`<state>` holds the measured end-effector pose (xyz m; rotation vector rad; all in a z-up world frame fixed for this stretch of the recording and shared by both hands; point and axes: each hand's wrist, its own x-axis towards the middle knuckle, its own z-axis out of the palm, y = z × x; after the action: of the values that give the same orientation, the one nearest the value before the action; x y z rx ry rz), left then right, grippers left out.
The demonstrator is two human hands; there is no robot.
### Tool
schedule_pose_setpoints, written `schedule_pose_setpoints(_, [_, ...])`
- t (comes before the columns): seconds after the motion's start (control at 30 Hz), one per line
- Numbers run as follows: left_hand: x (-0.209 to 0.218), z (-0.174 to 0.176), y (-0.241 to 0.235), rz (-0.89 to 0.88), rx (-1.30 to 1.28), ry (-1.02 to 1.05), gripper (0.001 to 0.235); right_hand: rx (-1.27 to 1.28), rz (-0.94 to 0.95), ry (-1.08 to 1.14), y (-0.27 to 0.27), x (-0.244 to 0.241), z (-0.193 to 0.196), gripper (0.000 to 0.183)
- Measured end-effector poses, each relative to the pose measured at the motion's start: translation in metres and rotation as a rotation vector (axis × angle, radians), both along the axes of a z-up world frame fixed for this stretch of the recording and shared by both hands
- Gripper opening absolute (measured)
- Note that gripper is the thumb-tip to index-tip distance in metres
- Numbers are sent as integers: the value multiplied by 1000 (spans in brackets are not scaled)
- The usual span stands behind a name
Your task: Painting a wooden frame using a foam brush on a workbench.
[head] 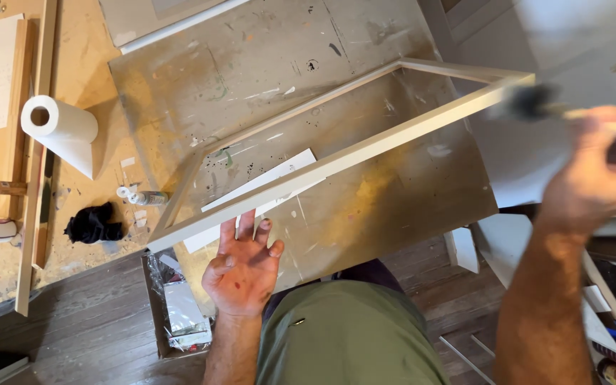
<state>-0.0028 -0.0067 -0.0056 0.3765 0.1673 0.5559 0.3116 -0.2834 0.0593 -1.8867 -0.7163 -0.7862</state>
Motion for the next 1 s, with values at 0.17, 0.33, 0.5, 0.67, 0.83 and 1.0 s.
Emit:
schedule_pose_setpoints(0.17, [-2, 2, -1, -22, -28, -23, 49, -100, 25, -242, 27, -29, 19, 10])
schedule_pose_setpoints(0.33, [-6, -13, 3, -67, -17, -67, 61, 73, 561, -96, 105, -146, -4, 11])
schedule_pose_setpoints(0.5, [-13, -20, 9, -67, -15, -8, 64, 123, 391, 81, 65, -89, 14, 16])
schedule_pose_setpoints(0.67, [-22, -22, 10, -75, -41, 31, 68, 98, -46, -49, 15, -44, 0, 18])
schedule_pose_setpoints(0.83, [-24, -27, 6, -113, -31, -9, 67, -96, 195, -209, 110, -148, 20, 8])
schedule_pose_setpoints(1.0, [-26, -52, 7, -107, -30, -12, 62, 67, 656, 22, 148, -202, 33, 3])
